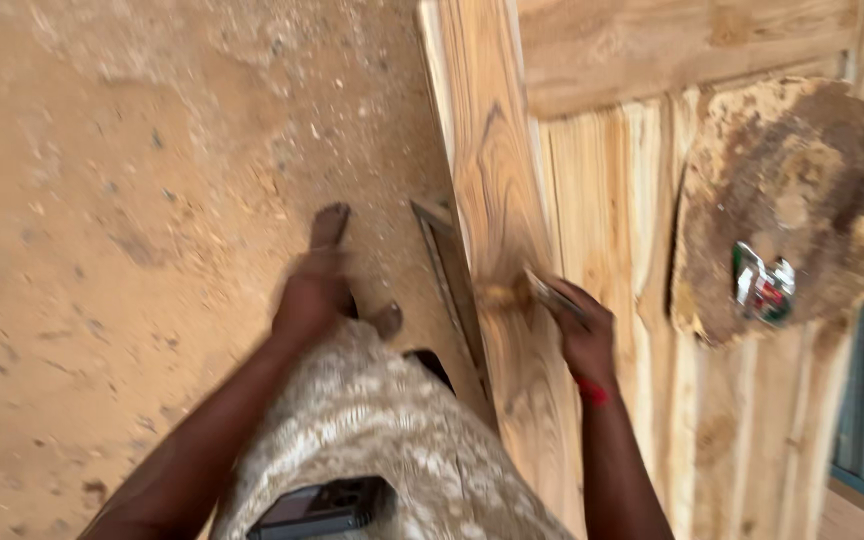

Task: The person sands a large wooden panel using a sanding block. They rub the block back and forth across the surface and edges of the wood, occasionally dipping the block into a small pile of sanding material on the panel to refresh the abrasive surface.

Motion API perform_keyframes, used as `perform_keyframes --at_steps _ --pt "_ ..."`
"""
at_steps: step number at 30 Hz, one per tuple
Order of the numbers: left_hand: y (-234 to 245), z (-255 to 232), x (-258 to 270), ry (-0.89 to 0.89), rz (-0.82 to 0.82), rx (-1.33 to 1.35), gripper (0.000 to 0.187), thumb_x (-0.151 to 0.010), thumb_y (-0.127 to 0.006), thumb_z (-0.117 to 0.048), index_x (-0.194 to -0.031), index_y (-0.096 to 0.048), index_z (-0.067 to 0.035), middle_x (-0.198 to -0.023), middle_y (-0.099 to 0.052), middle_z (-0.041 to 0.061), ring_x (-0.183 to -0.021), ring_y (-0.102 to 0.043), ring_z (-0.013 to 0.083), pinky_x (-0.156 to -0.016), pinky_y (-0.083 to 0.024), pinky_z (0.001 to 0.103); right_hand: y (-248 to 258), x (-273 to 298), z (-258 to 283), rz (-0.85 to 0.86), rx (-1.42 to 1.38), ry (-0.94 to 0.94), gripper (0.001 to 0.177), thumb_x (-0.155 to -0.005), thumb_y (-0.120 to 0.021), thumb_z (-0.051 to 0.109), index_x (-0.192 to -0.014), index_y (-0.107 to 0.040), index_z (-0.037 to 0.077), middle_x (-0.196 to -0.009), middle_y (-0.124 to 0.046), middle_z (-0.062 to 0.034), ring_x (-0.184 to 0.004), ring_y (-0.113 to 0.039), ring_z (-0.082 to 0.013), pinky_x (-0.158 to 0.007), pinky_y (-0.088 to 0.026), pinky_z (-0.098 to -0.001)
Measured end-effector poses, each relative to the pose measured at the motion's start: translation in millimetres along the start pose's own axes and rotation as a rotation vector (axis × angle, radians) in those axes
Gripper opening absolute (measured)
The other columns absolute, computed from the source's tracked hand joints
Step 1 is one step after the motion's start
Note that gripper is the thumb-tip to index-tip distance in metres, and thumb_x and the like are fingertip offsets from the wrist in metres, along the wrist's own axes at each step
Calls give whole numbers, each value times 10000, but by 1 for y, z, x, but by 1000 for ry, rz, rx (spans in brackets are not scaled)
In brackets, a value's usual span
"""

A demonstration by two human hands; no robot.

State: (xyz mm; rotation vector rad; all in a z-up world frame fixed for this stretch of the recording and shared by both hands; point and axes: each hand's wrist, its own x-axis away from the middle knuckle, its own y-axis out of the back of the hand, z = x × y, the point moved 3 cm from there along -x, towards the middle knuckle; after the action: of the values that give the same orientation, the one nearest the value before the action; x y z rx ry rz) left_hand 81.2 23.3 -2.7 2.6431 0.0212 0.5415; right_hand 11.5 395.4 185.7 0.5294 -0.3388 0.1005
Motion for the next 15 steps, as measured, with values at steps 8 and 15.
perform_keyframes --at_steps 8,15 --pt "-87 -230 -128 -978 776 -580 949 -911 -612 -601 -1614 -200 -116 -1721 -118 77 -1602 -68 262 -1312 -38 497 19 5 -59 -392 -483 -298 389 -963 -506 -96 -1322 -629 -183 -1138 -686 -240 -1007 -622 -261 -968 -537 -373" --pt "43 -191 -363 -307 215 -625 906 -981 -662 -292 -1674 -119 -80 -1647 -254 296 -1482 -332 439 -1126 -354 565 -1 -57 5 -402 -531 -240 358 -978 -521 -65 -1317 -596 -152 -1215 -691 -238 -1145 -707 -300 -1069 -594 -416"
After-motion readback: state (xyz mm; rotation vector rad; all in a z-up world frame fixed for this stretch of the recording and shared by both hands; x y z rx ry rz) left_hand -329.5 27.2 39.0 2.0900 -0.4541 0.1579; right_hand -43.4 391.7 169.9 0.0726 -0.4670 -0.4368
